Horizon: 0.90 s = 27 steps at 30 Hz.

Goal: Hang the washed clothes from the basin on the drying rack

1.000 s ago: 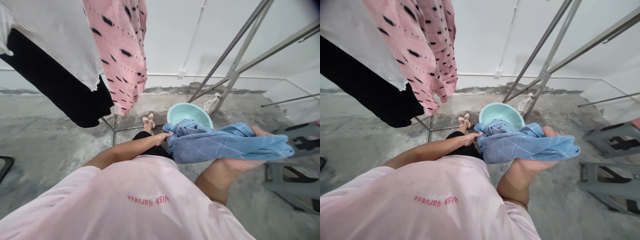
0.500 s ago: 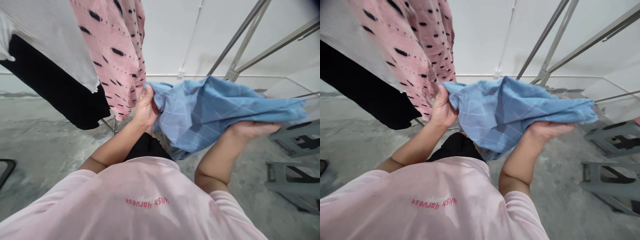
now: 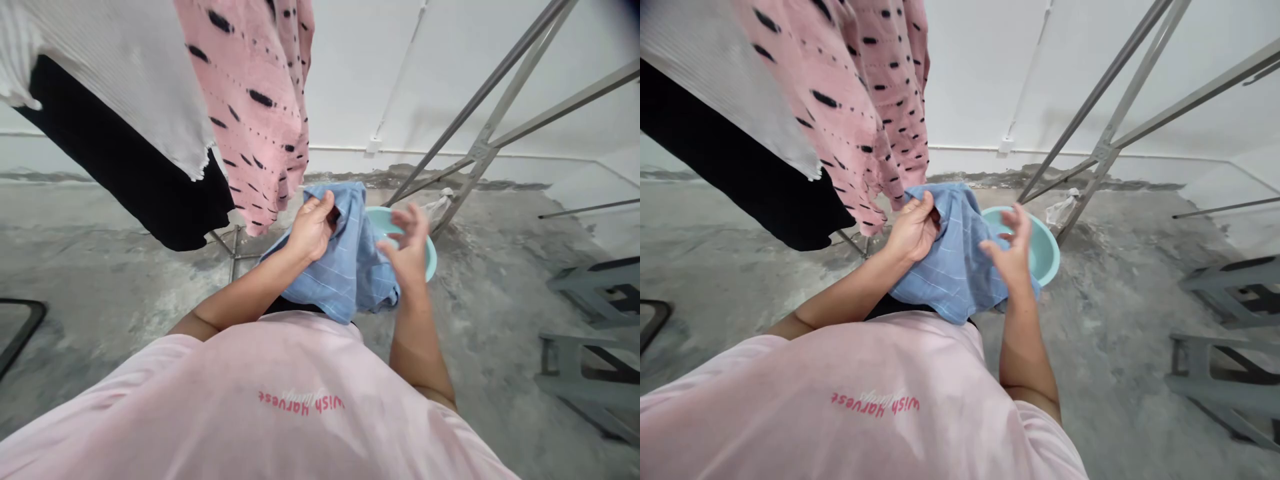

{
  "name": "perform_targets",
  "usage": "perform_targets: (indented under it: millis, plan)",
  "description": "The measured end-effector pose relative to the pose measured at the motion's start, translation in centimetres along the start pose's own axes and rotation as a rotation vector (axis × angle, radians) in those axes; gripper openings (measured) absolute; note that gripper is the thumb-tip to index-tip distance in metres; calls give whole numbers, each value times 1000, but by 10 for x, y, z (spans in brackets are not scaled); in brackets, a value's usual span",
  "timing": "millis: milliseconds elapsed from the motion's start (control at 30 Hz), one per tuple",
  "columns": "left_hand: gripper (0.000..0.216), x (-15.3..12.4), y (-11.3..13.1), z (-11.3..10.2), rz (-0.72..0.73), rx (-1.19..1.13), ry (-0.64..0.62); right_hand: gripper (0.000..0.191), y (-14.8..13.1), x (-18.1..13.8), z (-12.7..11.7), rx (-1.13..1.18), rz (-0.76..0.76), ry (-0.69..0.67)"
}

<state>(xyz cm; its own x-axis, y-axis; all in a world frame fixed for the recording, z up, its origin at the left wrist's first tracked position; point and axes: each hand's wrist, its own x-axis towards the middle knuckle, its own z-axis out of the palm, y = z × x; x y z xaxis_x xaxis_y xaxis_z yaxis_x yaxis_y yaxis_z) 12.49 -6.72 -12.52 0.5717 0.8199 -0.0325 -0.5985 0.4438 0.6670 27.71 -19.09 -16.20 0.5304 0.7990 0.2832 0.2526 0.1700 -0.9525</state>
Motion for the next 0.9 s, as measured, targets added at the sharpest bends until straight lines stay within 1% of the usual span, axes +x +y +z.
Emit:
perform_targets:
  millis: [33,67,100,133,167,200,233,267,300,333,400,433,500,567,600,667,700,767,800,867,900]
  plan:
    - [27,-5,0,4,-79,21,-39,109,5,-6,14,0,-33,-58]
    - [26,-9,0,8,-155,44,-78,113,10,-10,27,6,-52,-101]
    - [25,-14,0,10,-217,65,-113,110,15,-10,37,18,-52,-121]
    - [24,-17,1,11,-257,84,-143,100,21,-8,44,46,-26,-121]
    - [21,-19,2,10,-276,100,-168,83,25,-4,46,95,14,-90]
    - [18,-19,3,7,-278,120,-188,64,29,1,44,169,56,-43]
    - [16,-17,4,1,-261,139,-198,46,31,6,37,271,93,2]
    - [15,-13,4,-5,-226,161,-194,33,31,11,26,382,120,35]
    - [14,-7,4,-14,-175,185,-172,24,30,15,13,487,131,64]
    - [11,0,2,-23,-114,209,-137,21,27,18,-2,577,124,88]
    - [9,14,-5,-41,-25,225,-73,21,17,19,-27,656,75,124]
    - [16,20,-12,-49,-30,209,-64,23,12,17,-36,654,42,142]
    - [32,26,-30,-62,-125,141,-76,25,8,9,-38,575,-5,176]
    - [43,23,-53,-69,-249,76,-99,30,14,-1,-24,379,19,131]
    - [46,18,-64,-71,-299,62,-113,37,21,-5,-14,254,55,83]
    - [42,6,-81,-73,-394,75,-133,53,42,-12,8,35,129,-21]
    - [35,-1,-86,-74,-440,96,-143,57,53,-15,16,-28,149,-52]
    - [24,-10,-89,-76,-512,151,-165,52,73,-16,27,-60,195,-71]
    - [26,-12,-86,-78,-528,170,-196,47,81,-16,30,-35,231,-62]
    - [34,-9,-78,-84,-490,194,-267,39,90,-14,28,66,305,19]
    - [37,-5,-74,-89,-445,210,-271,37,90,-13,25,147,324,89]
